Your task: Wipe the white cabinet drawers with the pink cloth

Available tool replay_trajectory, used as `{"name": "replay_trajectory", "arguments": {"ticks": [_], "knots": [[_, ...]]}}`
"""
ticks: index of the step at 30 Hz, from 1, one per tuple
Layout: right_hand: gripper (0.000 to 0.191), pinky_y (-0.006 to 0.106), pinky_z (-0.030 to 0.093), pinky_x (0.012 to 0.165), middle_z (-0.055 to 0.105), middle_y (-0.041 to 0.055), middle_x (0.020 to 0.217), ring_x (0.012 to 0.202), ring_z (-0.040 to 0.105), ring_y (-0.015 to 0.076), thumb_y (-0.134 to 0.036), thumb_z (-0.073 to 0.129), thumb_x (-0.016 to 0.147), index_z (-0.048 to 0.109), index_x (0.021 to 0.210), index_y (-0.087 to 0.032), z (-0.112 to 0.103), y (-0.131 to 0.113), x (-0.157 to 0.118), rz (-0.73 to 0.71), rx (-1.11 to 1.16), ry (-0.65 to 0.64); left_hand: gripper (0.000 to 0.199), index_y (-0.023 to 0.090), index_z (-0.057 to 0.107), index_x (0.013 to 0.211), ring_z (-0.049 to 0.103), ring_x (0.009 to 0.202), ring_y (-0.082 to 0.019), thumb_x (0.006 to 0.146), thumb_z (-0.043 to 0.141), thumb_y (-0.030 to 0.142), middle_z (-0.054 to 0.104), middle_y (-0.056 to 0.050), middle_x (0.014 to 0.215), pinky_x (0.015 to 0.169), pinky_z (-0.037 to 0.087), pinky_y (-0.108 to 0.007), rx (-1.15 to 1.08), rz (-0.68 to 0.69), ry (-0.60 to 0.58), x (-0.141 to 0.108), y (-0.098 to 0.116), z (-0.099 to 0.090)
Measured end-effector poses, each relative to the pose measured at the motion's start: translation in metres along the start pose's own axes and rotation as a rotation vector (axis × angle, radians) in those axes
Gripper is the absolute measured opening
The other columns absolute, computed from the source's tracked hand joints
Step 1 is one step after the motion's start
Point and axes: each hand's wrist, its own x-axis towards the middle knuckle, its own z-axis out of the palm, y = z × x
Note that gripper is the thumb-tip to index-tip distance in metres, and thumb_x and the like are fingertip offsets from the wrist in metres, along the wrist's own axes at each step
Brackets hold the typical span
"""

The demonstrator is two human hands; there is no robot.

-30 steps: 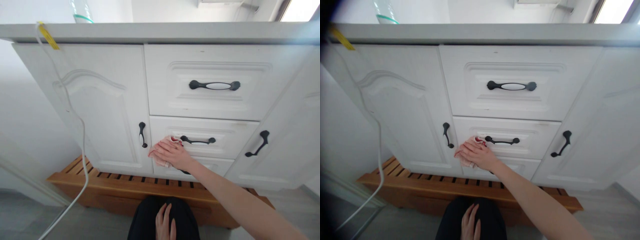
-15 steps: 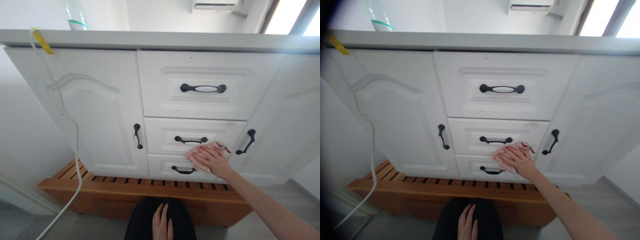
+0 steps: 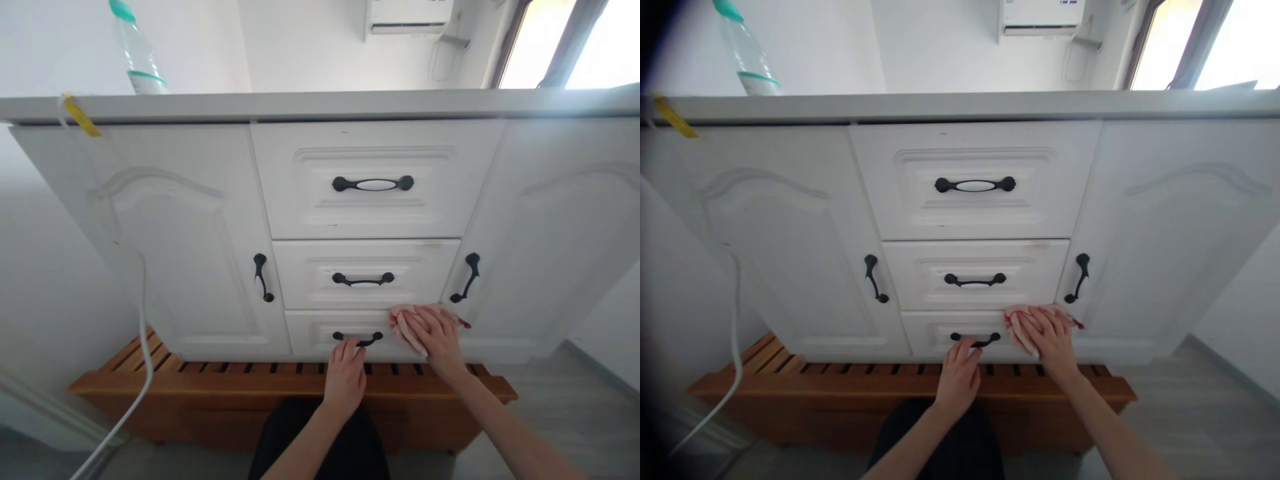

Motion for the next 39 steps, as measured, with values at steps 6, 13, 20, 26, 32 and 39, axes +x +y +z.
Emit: {"name": "replay_trajectory", "arguments": {"ticks": [6,13,20,26,32,39], "knots": [[0.048,0.04,0.057,0.087,0.064,0.0103,0.124,0.105,0.064,0.0251,-0.032,0.058,0.096,0.053,0.143,-0.032,0.001,-0.049,-0.043,0.257,0.432,-0.095,0.024,0.02,0.064,0.098,0.045,0.137,-0.031,0.078,0.055,0.008,0.053,-0.01,0.141,0.114,0.045,-0.051,-0.031,-0.049,-0.023,0.003,0.005,0.005],[0.049,0.04,0.051,0.097,0.065,0.0059,0.133,0.116,0.062,0.0241,-0.036,0.05,0.101,0.046,0.15,-0.039,0.006,-0.118,0.036,0.294,0.641,-0.297,0.081,0.013,0.032,0.156,0.021,0.155,-0.04,0.079,0.055,0.006,0.028,-0.021,0.164,0.121,0.037,-0.054,0.033,0.01,-0.015,0.006,-0.006,0.026],[0.042,0.039,0.044,0.09,0.07,0.0038,0.122,0.111,0.062,0.0256,-0.041,0.048,0.102,0.053,0.143,-0.038,0.015,-0.141,0.048,0.424,0.493,-0.393,0.1,0.01,-0.008,0.161,0.003,0.158,-0.035,0.087,0.059,0.014,0.01,-0.028,0.168,0.123,0.036,-0.05,0.031,-0.045,0.128,0.001,-0.002,0.042],[0.033,0.038,0.044,0.09,0.071,0.0043,0.11,0.103,0.062,0.0251,-0.033,0.053,0.098,0.063,0.13,-0.03,0.019,-0.147,0.047,0.5,0.489,-0.306,0.089,0.005,0.013,0.16,0.016,0.157,-0.034,0.086,0.06,0.015,0.026,-0.028,0.165,0.123,0.037,-0.049,0.019,-0.066,0.073,0.001,-0.002,0.038],[0.029,0.039,0.046,0.089,0.07,0.0046,0.103,0.097,0.062,0.0241,-0.03,0.055,0.097,0.065,0.124,-0.027,0.012,-0.16,0.025,0.389,0.454,-0.197,0.093,0.009,0.009,0.161,0.028,0.154,-0.033,0.083,0.059,0.013,0.035,-0.025,0.162,0.115,0.047,-0.047,0.072,-0.023,0.164,-0.03,0.009,0.034],[0.039,0.041,0.05,0.085,0.071,0.0063,0.111,0.097,0.064,0.0247,-0.037,0.051,0.099,0.058,0.136,-0.028,-0.027,-0.181,-0.029,0.239,0.36,-0.12,0.074,0.007,0.029,0.156,0.036,0.149,-0.033,0.087,0.052,0.017,0.048,-0.022,0.152,0.101,0.057,-0.042,0.157,0.053,0.378,-0.096,0.027,0.057]]}}
